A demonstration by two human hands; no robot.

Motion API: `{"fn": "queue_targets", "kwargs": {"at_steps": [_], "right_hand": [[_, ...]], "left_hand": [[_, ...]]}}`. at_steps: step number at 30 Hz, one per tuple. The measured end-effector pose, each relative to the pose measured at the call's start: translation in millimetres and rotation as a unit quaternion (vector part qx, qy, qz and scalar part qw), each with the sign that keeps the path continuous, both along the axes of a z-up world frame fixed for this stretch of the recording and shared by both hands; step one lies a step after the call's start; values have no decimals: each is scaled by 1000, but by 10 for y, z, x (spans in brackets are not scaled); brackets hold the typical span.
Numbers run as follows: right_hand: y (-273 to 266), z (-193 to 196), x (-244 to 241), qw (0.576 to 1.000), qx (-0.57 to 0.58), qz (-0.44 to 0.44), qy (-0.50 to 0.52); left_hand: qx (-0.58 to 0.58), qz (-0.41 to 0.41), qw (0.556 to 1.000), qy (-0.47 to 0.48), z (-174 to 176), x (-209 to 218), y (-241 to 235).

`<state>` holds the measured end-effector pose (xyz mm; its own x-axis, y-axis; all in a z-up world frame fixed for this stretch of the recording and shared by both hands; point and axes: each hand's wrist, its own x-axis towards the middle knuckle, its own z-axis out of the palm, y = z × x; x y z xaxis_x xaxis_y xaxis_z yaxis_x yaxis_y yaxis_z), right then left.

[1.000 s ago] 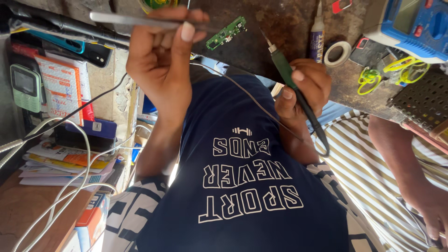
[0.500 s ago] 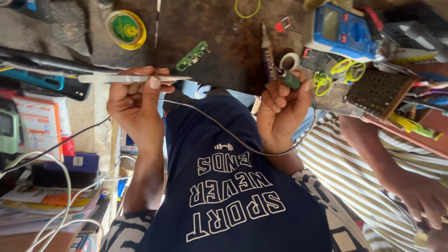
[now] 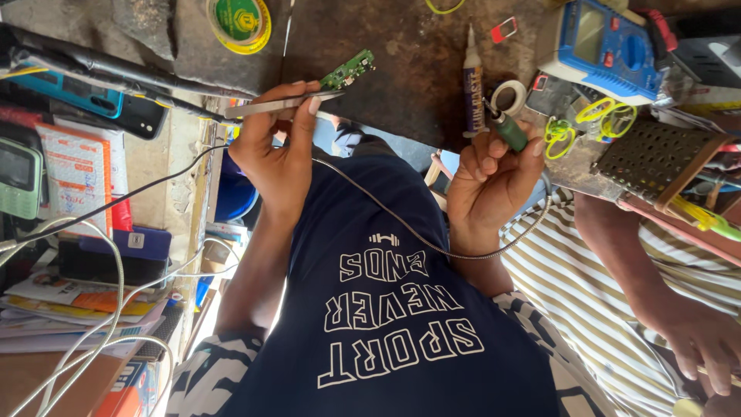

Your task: The person uses a hot air gun and a metal tool to work on a smartphone frame, then switches to soldering a small circuit board with a soldering iron and tweezers. The person also handles a tube of flux and a small ring-shaped component.

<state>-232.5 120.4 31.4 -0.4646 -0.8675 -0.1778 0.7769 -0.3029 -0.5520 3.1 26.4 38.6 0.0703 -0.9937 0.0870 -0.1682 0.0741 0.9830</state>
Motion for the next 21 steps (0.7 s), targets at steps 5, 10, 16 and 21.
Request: {"fn": "queue_targets", "kwargs": {"at_steps": [5, 10, 16, 21], "right_hand": [[-18, -35, 151, 975, 48, -26, 214], [-182, 66, 330, 898, 51, 28, 436], [-513, 205, 444, 783, 55, 84, 614], [-777, 247, 456, 665, 32, 104, 739]], "left_hand": [[-12, 5, 1000, 11, -65, -17, -71], [-8, 6, 1000, 29, -105, -14, -102], [-16, 2, 1000, 19, -133, -76, -28], [-27, 2, 999, 20, -163, -115, -90]]}}
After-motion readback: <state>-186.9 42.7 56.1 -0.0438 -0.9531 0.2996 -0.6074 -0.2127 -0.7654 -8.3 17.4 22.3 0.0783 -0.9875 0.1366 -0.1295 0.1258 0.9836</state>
